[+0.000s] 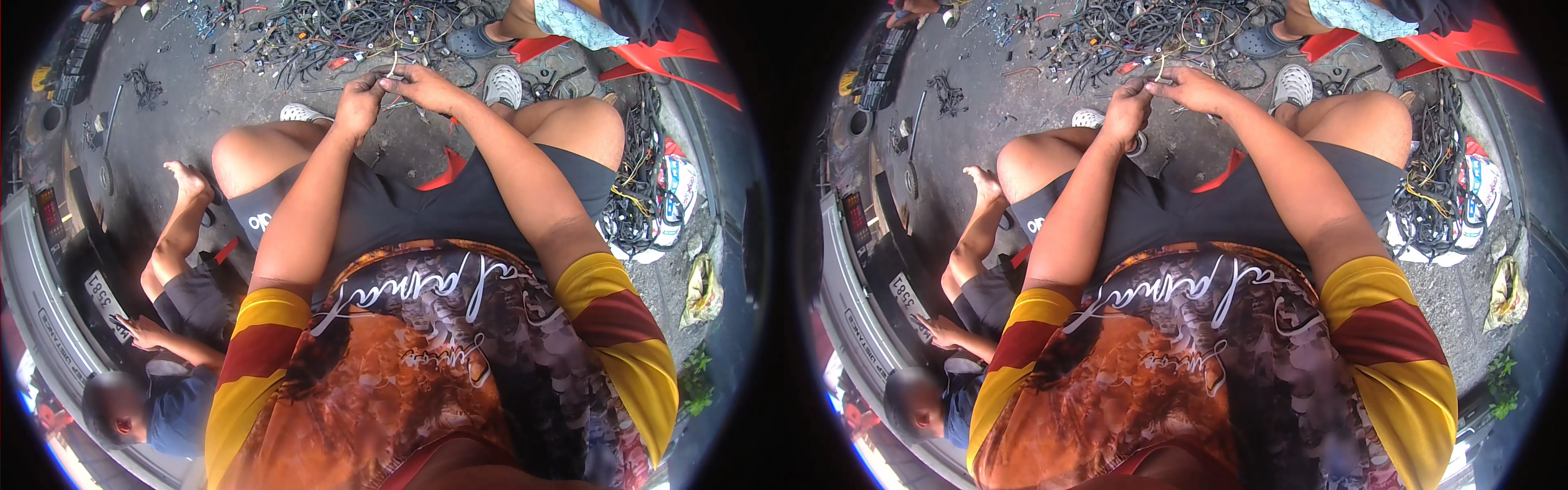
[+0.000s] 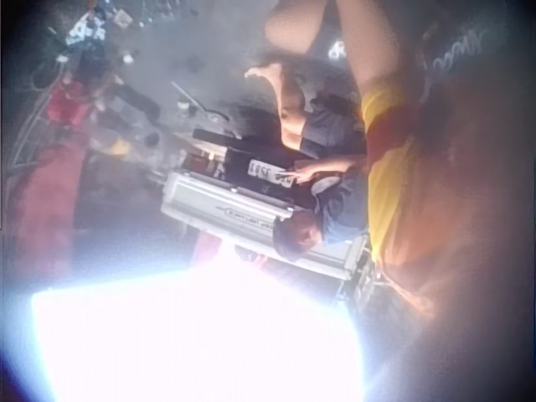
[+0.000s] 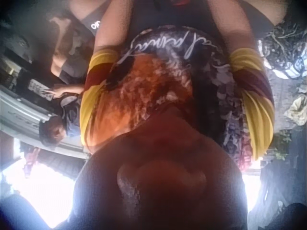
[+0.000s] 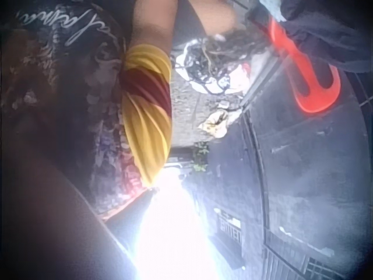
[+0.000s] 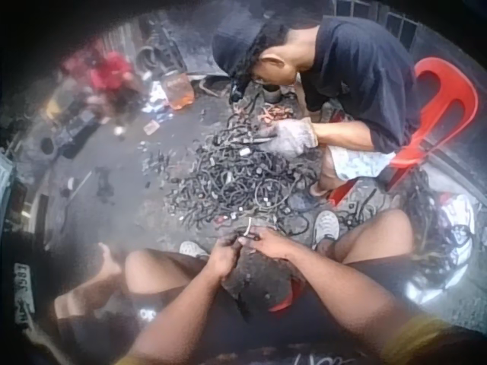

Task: Stripping and splicing automotive electrical wires for a harness repair.

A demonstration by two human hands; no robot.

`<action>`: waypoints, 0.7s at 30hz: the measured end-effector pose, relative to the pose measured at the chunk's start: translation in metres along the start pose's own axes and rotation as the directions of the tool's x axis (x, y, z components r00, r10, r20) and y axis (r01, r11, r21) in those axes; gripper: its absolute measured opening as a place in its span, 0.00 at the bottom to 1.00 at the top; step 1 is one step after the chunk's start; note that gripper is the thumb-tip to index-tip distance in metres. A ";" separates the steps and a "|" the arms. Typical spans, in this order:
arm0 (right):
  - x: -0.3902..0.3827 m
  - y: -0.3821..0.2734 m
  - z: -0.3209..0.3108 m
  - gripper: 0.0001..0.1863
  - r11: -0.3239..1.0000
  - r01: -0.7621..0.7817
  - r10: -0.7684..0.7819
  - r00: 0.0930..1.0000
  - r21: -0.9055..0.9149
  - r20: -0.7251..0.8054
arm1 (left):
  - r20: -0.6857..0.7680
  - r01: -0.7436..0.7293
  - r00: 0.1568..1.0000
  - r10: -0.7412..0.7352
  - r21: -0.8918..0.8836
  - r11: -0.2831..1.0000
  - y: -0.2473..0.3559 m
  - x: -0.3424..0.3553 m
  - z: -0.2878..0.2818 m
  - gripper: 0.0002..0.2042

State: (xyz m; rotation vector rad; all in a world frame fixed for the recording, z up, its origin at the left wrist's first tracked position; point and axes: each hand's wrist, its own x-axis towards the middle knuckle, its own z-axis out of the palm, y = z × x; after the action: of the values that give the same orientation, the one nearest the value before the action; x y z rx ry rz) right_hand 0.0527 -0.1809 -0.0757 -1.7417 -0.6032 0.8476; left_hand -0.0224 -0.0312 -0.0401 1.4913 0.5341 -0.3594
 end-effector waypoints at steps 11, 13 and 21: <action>0.002 -0.001 -0.003 0.28 1.000 0.018 -0.018 0.999 0.011 -0.028 | -0.029 0.006 1.000 -0.006 -0.001 1.000 -0.002 0.001 -0.002 0.11; 0.003 0.004 -0.003 0.28 0.997 0.020 -0.025 0.997 -0.069 -0.067 | -0.032 0.000 1.000 0.000 0.016 1.000 -0.001 -0.001 -0.001 0.11; 0.009 0.014 0.005 0.32 0.974 0.027 -0.069 0.981 -0.226 -0.180 | -0.151 -0.104 0.981 0.119 0.102 0.989 -0.015 0.007 0.006 0.09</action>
State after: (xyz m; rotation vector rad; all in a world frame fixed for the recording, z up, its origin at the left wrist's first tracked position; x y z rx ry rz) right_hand 0.0546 -0.1757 -0.0921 -1.9749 -0.6306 0.5909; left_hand -0.0243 -0.0375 -0.0562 1.6426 0.5613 -0.1816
